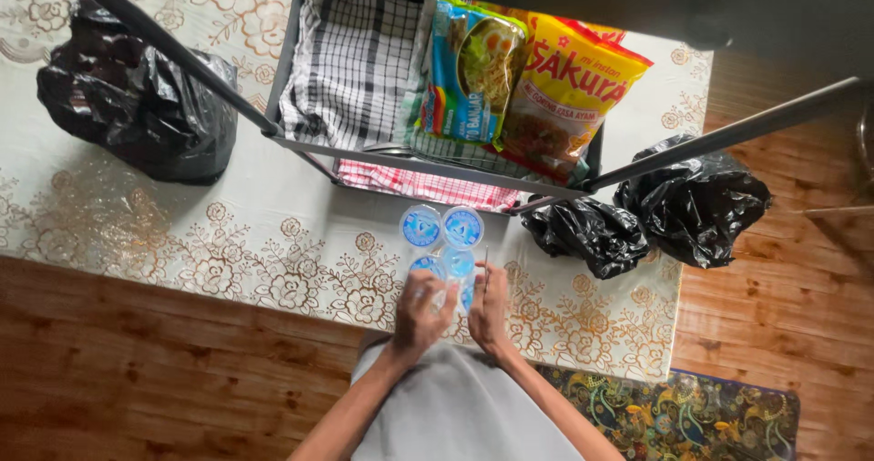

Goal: The person unpacks spoons from a plastic bag and places them into a storage cart, then removes plastic water cups from the bag and arranges them inside the cart.

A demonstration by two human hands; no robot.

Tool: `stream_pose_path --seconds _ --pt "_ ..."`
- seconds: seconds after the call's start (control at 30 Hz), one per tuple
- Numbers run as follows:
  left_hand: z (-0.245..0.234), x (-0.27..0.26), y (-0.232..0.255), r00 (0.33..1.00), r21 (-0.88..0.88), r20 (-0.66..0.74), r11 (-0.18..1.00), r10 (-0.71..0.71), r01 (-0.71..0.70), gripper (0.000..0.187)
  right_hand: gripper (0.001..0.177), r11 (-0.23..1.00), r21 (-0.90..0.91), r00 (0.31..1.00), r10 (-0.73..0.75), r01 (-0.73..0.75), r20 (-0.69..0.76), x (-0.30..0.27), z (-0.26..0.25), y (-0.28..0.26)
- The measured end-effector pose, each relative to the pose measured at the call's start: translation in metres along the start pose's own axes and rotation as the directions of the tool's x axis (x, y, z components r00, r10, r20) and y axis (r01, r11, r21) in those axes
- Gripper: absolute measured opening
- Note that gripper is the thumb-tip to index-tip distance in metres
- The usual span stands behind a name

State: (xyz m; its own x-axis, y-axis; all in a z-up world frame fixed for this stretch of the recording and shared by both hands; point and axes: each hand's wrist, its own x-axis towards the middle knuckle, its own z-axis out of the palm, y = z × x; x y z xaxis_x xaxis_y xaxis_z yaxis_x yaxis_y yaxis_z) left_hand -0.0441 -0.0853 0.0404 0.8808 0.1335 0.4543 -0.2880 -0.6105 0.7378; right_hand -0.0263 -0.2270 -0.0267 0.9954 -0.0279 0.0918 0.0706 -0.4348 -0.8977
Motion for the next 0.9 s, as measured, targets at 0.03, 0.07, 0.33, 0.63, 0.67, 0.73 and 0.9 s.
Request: stream_pose_path --seconds 0.03,0.07,0.33,0.63,0.67,0.73,0.9 --pt "-0.007 0.011 -0.001 1.000 0.000 0.004 1.000 0.004 -0.004 0.022 0.036 0.999 0.031 1.000 -0.014 0.015 -0.022 -0.001 0.004 -0.001" --pt "-0.013 0.024 -0.005 0.997 0.162 -0.076 0.987 0.034 -0.021 0.039 0.036 0.999 0.033 1.000 -0.013 0.014 -0.027 -0.001 0.005 -0.002" --pt "-0.029 0.069 -0.041 0.621 0.149 0.413 0.722 -0.666 0.676 0.112 0.036 0.971 -0.089 0.973 0.217 -0.223 -0.075 -0.001 0.000 -0.019" --pt "-0.021 0.059 -0.089 0.798 -0.191 0.503 0.858 -0.331 0.476 0.109 0.042 0.997 -0.056 0.996 -0.061 0.057 -0.068 0.040 0.017 -0.012" --pt "-0.020 0.059 -0.092 0.754 -0.235 0.564 0.810 -0.337 0.537 0.109 0.042 0.997 -0.061 0.995 -0.059 0.055 -0.076 0.037 0.019 -0.007" --pt "-0.019 0.060 -0.098 0.714 -0.277 0.617 0.757 -0.331 0.591 0.108 0.046 0.938 0.336 0.995 0.071 -0.090 0.070 0.038 0.024 0.000" --pt "-0.034 0.056 -0.108 0.728 -0.322 0.657 0.798 -0.199 0.509 0.100 0.042 0.932 0.271 0.971 0.224 -0.240 0.086 0.038 0.043 0.007"
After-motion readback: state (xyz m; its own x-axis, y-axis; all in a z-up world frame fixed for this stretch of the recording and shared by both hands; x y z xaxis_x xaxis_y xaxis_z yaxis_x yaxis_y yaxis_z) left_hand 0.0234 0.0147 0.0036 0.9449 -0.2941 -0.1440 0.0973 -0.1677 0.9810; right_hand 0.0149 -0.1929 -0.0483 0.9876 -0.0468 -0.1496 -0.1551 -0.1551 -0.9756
